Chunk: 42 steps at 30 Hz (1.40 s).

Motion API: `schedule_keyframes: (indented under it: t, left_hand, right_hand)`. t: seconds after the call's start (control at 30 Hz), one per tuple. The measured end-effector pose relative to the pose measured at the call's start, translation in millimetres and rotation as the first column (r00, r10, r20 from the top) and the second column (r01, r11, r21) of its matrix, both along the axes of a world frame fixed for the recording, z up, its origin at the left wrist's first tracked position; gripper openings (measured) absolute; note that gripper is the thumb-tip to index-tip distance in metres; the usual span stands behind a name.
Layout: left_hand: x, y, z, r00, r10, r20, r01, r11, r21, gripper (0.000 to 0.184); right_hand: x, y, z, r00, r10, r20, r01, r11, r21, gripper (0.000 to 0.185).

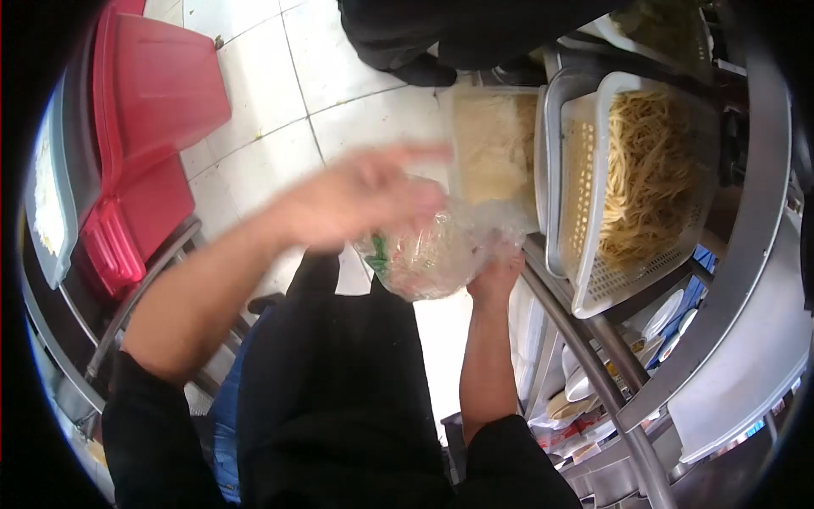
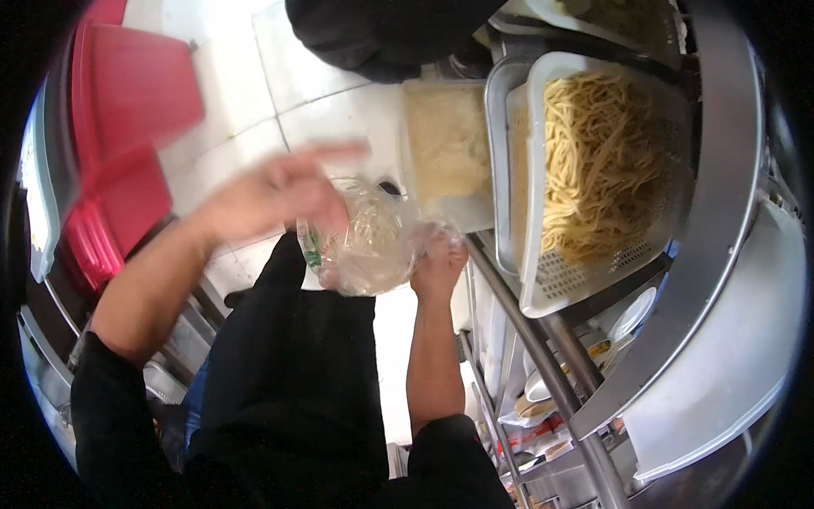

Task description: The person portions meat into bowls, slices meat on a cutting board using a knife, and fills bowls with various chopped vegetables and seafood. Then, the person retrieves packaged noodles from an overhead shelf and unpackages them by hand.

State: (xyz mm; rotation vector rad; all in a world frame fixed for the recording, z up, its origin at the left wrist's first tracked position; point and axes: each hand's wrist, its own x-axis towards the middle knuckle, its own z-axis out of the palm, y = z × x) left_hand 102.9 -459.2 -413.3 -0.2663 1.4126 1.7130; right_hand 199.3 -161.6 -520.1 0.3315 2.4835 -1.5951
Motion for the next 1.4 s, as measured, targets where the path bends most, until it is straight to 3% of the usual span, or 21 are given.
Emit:
schedule_keyframes:
  t: [0.03, 0.07, 0.1, 0.13, 0.17, 0.2, 0.23, 0.3, 0.33, 0.37, 0.4, 0.47, 0.53, 0.57, 0.67, 0.73, 0.8, 1.0, 1.07, 1.23, 1.4]
  left_hand:
    - [-22.3, -21.3, -4.0, 0.968, -0.122, -0.217, 0.125, 0.992, 0.001, 0.100]
    - [-23.9, -35.5, -43.3, 0.905, -0.319, -0.281, 0.268, 0.941, -0.207, 0.105]
    - [-20.4, -42.9, -98.3, 0.802, -0.505, -0.320, 0.353, 0.832, -0.428, 0.111]
    - [-12.7, -39.7, -139.8, 0.778, -0.622, -0.090, 0.484, 0.684, -0.545, 0.105]
    - [9.9, -39.3, -217.1, 0.910, -0.415, 0.019, 0.395, 0.850, -0.347, 0.105]
    - [29.9, -28.8, -250.7, 0.988, -0.046, 0.146, 0.076, 0.976, -0.205, 0.097]
    - [57.7, -4.2, -256.1, 0.956, 0.261, 0.137, -0.268, 0.963, 0.038, 0.095]
    - [126.2, 31.9, -295.9, 0.719, 0.610, 0.332, -0.693, 0.661, 0.288, 0.090]
    - [174.4, 31.4, -338.4, 0.586, 0.681, 0.438, -0.809, 0.519, 0.275, 0.089]
    - [187.5, 24.6, -342.1, 0.532, 0.703, 0.471, -0.843, 0.488, 0.224, 0.088]
    - [199.9, 17.7, -344.6, 0.475, 0.725, 0.499, -0.874, 0.455, 0.171, 0.087]
    - [153.0, -35.2, -289.5, 0.571, 0.697, 0.434, -0.785, 0.618, 0.042, 0.087]
    - [102.4, -71.9, -223.8, 0.785, 0.592, 0.183, -0.555, 0.803, -0.216, 0.089]
    - [87.8, -72.7, -203.4, 0.834, 0.506, 0.220, -0.458, 0.857, -0.234, 0.088]
    - [112.4, -50.2, -227.9, 0.799, 0.223, 0.558, -0.441, 0.849, 0.293, 0.081]
    - [141.2, -30.2, -218.3, 0.722, 0.357, 0.593, -0.573, 0.788, 0.224, 0.066]
    - [143.1, -14.4, -169.3, 0.887, 0.361, 0.288, -0.424, 0.885, 0.193, 0.064]
    - [78.2, -2.1, -68.6, 0.957, 0.228, 0.182, -0.220, 0.973, -0.064, 0.067]
    - [44.1, 7.1, -60.6, 0.991, 0.090, 0.104, -0.059, 0.960, -0.273, 0.070]
    - [-28.6, 41.3, -55.6, 0.971, -0.163, -0.177, 0.026, 0.803, -0.595, 0.065]
    - [-40.2, 67.9, -120.0, 0.872, -0.209, -0.442, -0.086, 0.824, -0.560, 0.047]
  right_hand:
    - [-3.5, 7.8, -4.2, 0.974, -0.184, 0.135, 0.222, 0.904, -0.365, 0.016]
    - [-4.6, 16.3, -1.7, 0.901, -0.289, 0.325, 0.434, 0.642, -0.632, 0.017]
    - [-14.2, 18.0, 0.1, 0.833, -0.321, 0.451, 0.511, 0.757, -0.406, 0.018]
    - [-25.9, 4.5, 9.1, 0.857, -0.340, 0.387, 0.462, 0.841, -0.283, 0.016]
    - [-39.8, -18.4, 23.3, 0.792, -0.402, 0.460, 0.572, 0.752, -0.328, 0.013]
    - [-44.8, -27.8, 9.1, 0.807, -0.391, 0.443, 0.568, 0.720, -0.400, 0.011]
    - [-48.4, -36.3, 5.1, 0.812, -0.372, 0.450, 0.562, 0.705, -0.432, 0.011]
    - [-55.3, -59.5, 16.3, 0.810, -0.322, 0.491, 0.555, 0.693, -0.460, 0.010]
    - [-51.8, -65.3, 26.0, 0.795, -0.285, 0.536, 0.555, 0.699, -0.451, 0.010]
    - [-40.5, -60.6, 31.6, 0.754, -0.242, 0.611, 0.600, 0.633, -0.489, 0.010]
    - [-35.5, -55.6, 37.3, 0.726, -0.178, 0.664, 0.630, 0.558, -0.540, 0.011]
    - [-34.4, -44.9, 50.4, 0.706, -0.090, 0.703, 0.664, 0.431, -0.612, 0.014]
    - [-33.3, -29.1, 71.5, 0.696, -0.073, 0.715, 0.689, 0.349, -0.635, 0.023]
    - [-50.1, -36.1, 85.3, 0.663, -0.032, 0.748, 0.712, 0.334, -0.617, 0.040]
    - [-57.2, 17.0, 6.5, 0.688, 0.017, 0.725, 0.686, 0.309, -0.658, 0.052]
    - [-66.0, 31.7, -38.5, 0.709, 0.008, 0.705, 0.665, 0.323, -0.673, 0.052]
    - [-79.8, 29.4, -63.9, 0.714, -0.016, 0.700, 0.655, 0.369, -0.659, 0.053]
    - [-105.9, 25.1, -79.0, 0.711, 0.055, 0.701, 0.603, 0.466, -0.648, 0.053]
    - [-109.3, 23.8, -81.0, 0.702, 0.072, 0.709, 0.595, 0.487, -0.639, 0.054]
    - [-87.1, 19.0, -78.6, 0.727, -0.087, 0.681, 0.632, 0.473, -0.614, 0.054]
    - [-77.3, -7.2, -49.8, 0.796, -0.174, 0.580, 0.598, 0.379, -0.707, 0.055]
